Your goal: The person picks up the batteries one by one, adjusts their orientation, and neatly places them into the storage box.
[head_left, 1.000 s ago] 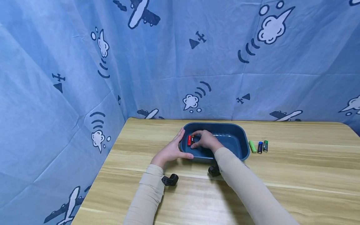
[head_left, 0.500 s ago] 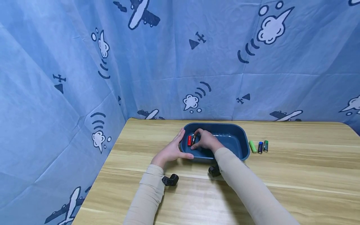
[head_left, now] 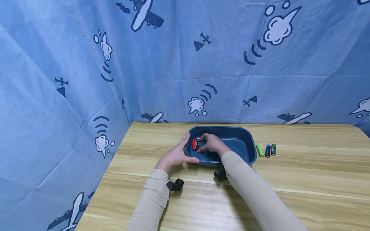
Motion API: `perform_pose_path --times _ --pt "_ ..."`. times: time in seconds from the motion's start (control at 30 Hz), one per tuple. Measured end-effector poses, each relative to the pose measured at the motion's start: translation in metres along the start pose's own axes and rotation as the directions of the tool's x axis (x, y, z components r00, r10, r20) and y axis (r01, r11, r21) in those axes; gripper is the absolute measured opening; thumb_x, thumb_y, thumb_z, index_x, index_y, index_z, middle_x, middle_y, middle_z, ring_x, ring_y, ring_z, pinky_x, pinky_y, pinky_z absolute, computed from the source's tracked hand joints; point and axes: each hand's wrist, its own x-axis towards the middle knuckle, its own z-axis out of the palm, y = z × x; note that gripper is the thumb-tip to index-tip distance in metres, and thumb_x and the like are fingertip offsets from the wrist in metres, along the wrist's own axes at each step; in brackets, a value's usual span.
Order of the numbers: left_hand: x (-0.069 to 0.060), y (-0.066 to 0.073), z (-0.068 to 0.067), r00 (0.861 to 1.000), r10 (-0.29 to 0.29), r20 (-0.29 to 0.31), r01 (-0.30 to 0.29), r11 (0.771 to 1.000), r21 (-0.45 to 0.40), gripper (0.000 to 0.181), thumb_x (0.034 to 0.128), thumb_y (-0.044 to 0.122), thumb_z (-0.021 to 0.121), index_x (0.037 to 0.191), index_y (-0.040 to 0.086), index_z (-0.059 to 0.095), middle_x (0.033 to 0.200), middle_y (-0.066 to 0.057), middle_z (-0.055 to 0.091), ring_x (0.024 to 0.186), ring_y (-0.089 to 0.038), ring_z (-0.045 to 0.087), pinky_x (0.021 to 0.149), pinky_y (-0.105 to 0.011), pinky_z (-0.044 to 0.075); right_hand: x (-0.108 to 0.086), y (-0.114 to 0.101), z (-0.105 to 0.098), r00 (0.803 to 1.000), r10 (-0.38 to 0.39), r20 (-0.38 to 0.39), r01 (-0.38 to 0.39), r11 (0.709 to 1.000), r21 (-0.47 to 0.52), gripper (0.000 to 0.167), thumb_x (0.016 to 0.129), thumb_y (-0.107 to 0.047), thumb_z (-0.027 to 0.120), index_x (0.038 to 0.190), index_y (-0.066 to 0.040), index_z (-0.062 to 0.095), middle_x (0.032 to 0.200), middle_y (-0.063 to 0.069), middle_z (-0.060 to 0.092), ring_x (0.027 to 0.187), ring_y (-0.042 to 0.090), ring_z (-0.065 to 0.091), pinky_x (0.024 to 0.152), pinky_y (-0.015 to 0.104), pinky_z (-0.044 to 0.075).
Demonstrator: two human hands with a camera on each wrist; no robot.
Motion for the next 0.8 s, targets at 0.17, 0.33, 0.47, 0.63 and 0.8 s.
perform_pose_path --times 0.17,0.33,0.47,0.63,0.8 --pt "0.000 0.000 0.000 1.000 0.003 -0.001 -0.003 1.000 0.008 0.109 0.0727 0.038 0.078 0.150 0.025 0.003 0.153 0.016 -0.005 0.140 -0.012 0.003 0.111 -0.040 0.015 0.000 0.001 0.001 1.000 -0.029 -0.008 0.029 0.999 -0.014 0.054 0.069 -0.024 0.083 0.115 -0.009 0.058 0.116 0.015 0.058 0.095 0.028 0.050 0.094 0.044 0.040" --pt "0.000 0.000 0.000 1.000 0.008 0.000 -0.008 1.000 0.016 0.109 0.0727 0.040 0.078 0.150 0.025 0.003 0.154 0.014 -0.004 0.140 -0.014 0.004 0.111 -0.041 0.015 0.000 0.001 0.000 1.000 -0.023 0.002 0.023 1.000 -0.005 0.057 0.069 -0.025 0.083 0.116 -0.008 0.057 0.117 0.015 0.057 0.095 0.028 0.050 0.093 0.043 0.041" --pt "0.001 0.000 0.001 1.000 0.006 0.006 -0.006 1.000 0.021 0.109 0.0726 0.041 0.078 0.150 0.023 0.003 0.154 0.013 -0.004 0.140 -0.014 0.003 0.111 -0.042 0.015 -0.005 0.000 -0.010 0.998 -0.048 0.043 0.048 0.999 0.013 0.061 0.072 -0.025 0.081 0.122 -0.005 0.053 0.105 0.013 0.058 0.087 0.024 0.051 0.082 0.037 0.044" --pt "-0.001 0.002 0.001 1.000 -0.004 0.001 0.004 1.000 0.026 0.111 0.0710 0.039 0.079 0.150 0.020 0.004 0.154 0.010 -0.003 0.140 -0.015 0.003 0.111 -0.041 0.014 -0.019 -0.003 -0.054 0.993 -0.103 0.064 0.094 0.987 0.128 0.057 0.080 -0.027 0.073 0.128 -0.004 0.051 0.095 0.011 0.058 0.083 0.023 0.052 0.072 0.034 0.045" --pt "-0.001 0.003 0.000 1.000 0.002 -0.012 -0.001 0.999 0.042 0.115 0.0677 0.042 0.081 0.151 0.020 0.005 0.154 0.011 -0.003 0.140 -0.014 0.004 0.111 -0.040 0.015 -0.045 0.016 -0.127 0.995 -0.088 -0.037 0.095 0.962 0.256 0.056 0.088 -0.038 0.062 0.132 -0.007 0.049 0.122 0.018 0.053 0.109 0.032 0.049 0.088 0.045 0.043"
